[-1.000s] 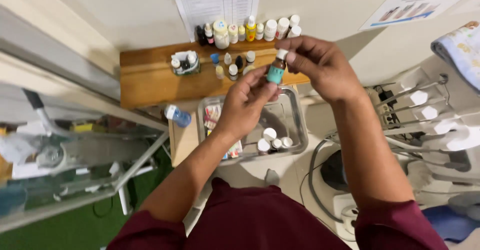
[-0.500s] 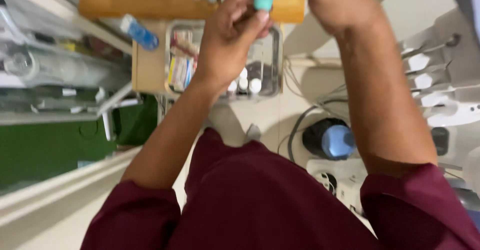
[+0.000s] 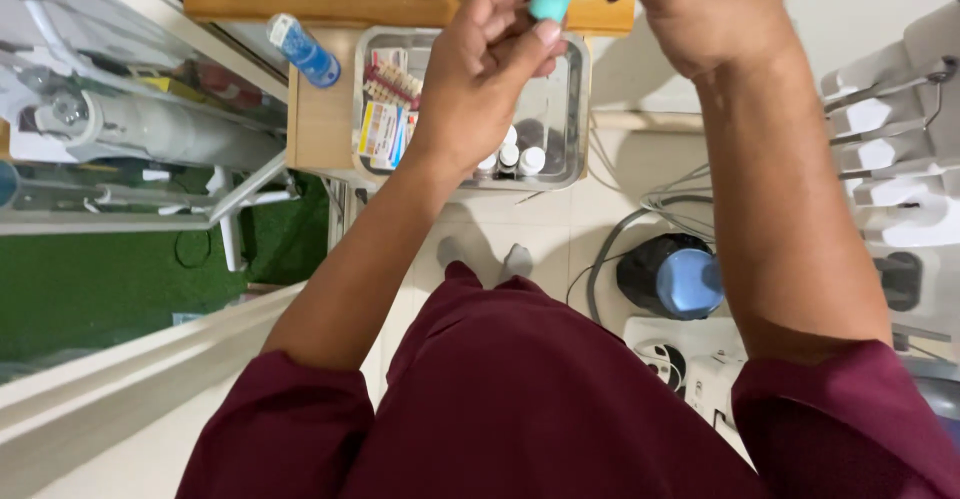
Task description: Organize and inspect various dental material bottles and shade guides on a laboratory tray.
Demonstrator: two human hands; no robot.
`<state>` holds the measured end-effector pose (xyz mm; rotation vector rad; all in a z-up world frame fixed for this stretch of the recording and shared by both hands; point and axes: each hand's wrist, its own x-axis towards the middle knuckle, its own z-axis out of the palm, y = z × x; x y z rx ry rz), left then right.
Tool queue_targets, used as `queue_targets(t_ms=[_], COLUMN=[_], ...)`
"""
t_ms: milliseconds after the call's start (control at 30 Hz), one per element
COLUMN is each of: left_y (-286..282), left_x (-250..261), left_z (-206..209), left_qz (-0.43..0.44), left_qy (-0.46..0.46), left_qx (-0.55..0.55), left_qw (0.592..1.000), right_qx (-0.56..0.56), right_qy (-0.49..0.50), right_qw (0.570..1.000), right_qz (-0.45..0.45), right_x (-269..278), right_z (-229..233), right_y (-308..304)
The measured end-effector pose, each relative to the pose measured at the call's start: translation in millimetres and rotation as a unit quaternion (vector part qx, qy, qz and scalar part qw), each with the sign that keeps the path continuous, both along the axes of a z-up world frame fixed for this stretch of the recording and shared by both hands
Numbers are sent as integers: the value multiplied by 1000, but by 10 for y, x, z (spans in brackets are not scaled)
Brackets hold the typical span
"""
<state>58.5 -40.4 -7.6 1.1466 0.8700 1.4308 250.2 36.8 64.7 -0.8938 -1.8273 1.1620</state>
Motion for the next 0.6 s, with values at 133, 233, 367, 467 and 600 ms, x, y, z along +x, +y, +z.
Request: queue_targets(t_ms=[133,233,367,467,600], left_y=[-3,48,-111,-340,-518], left_x=[-120,-162,-259,-403,-553], left_z=[10,-59,101,216,173], left_qz=[-1,-25,-39,-141,-206], left_qy=[10,-25,1,5,-23], left_qx=[-16,-15,-76,-126,-139], left_qw=[1000,999,996,982,968], right_qx=[-5,-10,-72,-116,-162], right_qy=[40,53,52,-4,51], right_qw=[998,996,993,990,971], right_qz=[41,76,76,77,168], right_x=[-59,-30,-155,-245,-260], right_z=[-103,-265,-167,-108,-238], right_y=[45,153,-13,-263,-443])
